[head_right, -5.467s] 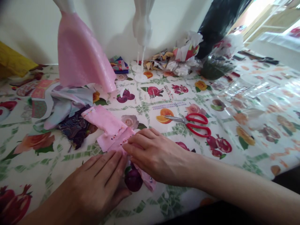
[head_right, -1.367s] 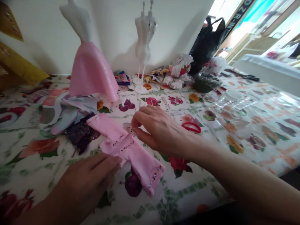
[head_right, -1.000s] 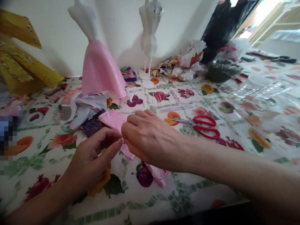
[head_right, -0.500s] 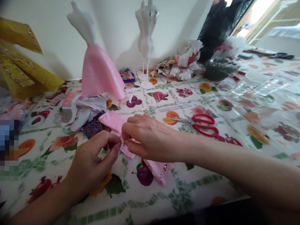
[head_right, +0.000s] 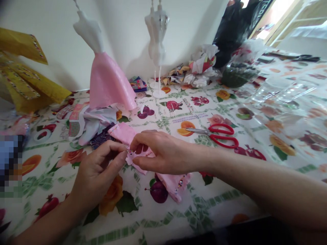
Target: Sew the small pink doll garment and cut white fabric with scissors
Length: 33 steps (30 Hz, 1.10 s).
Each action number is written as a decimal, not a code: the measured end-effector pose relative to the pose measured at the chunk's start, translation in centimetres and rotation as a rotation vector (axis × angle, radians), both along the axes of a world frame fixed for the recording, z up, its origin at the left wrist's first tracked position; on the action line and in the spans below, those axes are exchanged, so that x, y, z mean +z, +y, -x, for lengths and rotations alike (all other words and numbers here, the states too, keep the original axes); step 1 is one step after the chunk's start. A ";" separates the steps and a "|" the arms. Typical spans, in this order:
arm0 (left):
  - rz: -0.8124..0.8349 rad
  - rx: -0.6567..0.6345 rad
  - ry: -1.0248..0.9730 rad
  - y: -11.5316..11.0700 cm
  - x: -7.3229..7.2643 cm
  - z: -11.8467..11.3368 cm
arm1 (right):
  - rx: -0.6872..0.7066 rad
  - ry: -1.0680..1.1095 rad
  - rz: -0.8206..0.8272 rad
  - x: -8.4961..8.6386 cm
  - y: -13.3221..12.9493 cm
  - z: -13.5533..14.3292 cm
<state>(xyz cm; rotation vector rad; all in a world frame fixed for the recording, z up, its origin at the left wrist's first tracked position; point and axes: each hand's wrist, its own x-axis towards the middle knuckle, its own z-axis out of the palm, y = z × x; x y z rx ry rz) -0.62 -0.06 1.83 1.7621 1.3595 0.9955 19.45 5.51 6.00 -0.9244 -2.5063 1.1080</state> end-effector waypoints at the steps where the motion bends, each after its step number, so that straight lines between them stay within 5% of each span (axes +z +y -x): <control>1: 0.028 0.000 -0.027 0.0 0.0 0.0 | -0.010 0.009 0.028 -0.1 0.0 0.1; 14: 0.235 -0.043 -0.266 0.1 0.0 -0.1 | -0.074 0.125 0.195 -1.0 0.4 0.5; 33: 0.246 -0.101 -0.170 0.4 0.1 0.2 | -0.006 0.096 0.360 -0.8 0.4 0.5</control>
